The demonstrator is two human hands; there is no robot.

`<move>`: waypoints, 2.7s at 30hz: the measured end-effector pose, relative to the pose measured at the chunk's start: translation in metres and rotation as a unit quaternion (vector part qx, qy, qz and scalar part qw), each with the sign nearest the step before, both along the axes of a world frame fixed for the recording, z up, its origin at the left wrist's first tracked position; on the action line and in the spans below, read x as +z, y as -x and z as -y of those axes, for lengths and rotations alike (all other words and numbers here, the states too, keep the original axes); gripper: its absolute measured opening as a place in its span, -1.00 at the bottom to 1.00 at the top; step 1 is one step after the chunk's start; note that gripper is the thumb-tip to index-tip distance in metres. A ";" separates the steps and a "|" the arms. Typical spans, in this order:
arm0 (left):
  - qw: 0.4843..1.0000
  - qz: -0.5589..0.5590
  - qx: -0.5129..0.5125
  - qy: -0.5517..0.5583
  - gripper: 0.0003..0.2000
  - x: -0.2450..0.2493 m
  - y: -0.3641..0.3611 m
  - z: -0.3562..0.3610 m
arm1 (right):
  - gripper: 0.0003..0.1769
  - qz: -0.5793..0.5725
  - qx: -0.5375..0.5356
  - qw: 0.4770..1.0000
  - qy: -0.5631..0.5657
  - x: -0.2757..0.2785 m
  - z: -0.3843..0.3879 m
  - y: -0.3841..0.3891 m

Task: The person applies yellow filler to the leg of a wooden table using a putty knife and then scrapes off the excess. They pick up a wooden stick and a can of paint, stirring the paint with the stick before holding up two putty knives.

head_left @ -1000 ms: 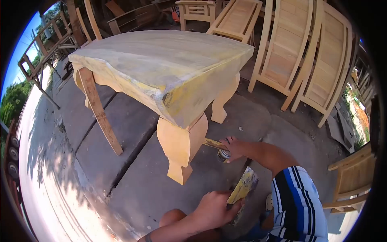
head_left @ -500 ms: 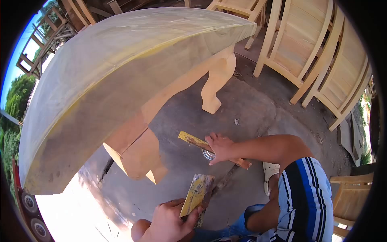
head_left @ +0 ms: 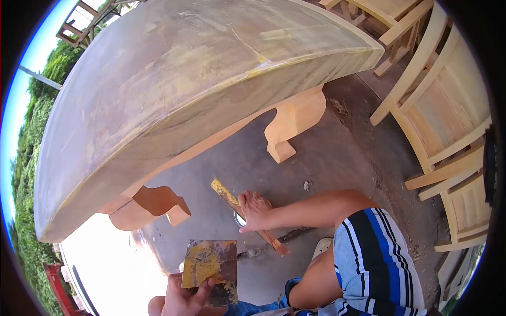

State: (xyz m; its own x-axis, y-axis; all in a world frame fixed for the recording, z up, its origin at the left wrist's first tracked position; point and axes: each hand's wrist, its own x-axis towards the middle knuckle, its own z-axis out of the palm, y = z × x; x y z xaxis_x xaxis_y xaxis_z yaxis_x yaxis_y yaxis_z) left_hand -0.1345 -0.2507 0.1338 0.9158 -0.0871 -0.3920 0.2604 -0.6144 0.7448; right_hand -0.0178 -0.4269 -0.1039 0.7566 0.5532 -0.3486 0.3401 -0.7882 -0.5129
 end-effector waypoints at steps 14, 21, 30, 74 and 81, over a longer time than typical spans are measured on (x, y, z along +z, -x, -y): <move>0.993 -0.105 -0.002 0.050 -0.83 -0.031 0.004 0.009 | 0.03 0.006 0.024 1.000 0.005 0.003 -0.005 -0.007; 0.989 -0.050 -0.127 0.058 -0.79 -0.063 -0.006 -0.022 | 0.01 -0.030 -0.065 0.997 0.009 0.002 -0.016 0.007; 0.984 -0.056 -0.142 0.089 -0.81 -0.043 0.012 -0.043 | -0.02 0.026 -0.123 0.992 0.000 -0.011 -0.028 0.011; 0.985 0.019 -0.143 0.095 -0.83 -0.030 0.026 -0.043 | -0.11 0.123 0.094 0.987 0.031 0.031 -0.007 -0.007; 0.984 0.031 -0.147 0.097 -0.82 -0.033 0.030 -0.045 | -0.13 0.114 0.102 0.987 0.048 0.037 -0.008 -0.005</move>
State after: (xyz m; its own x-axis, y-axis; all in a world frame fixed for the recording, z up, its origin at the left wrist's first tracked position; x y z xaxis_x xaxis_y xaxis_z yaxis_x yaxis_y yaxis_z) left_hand -0.1641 -0.2054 0.1011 0.8611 -0.4197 -0.2869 0.0435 -0.5014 0.8641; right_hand -0.0126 -0.4193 -0.0673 0.6980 0.6746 -0.2403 0.5945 -0.7330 -0.3306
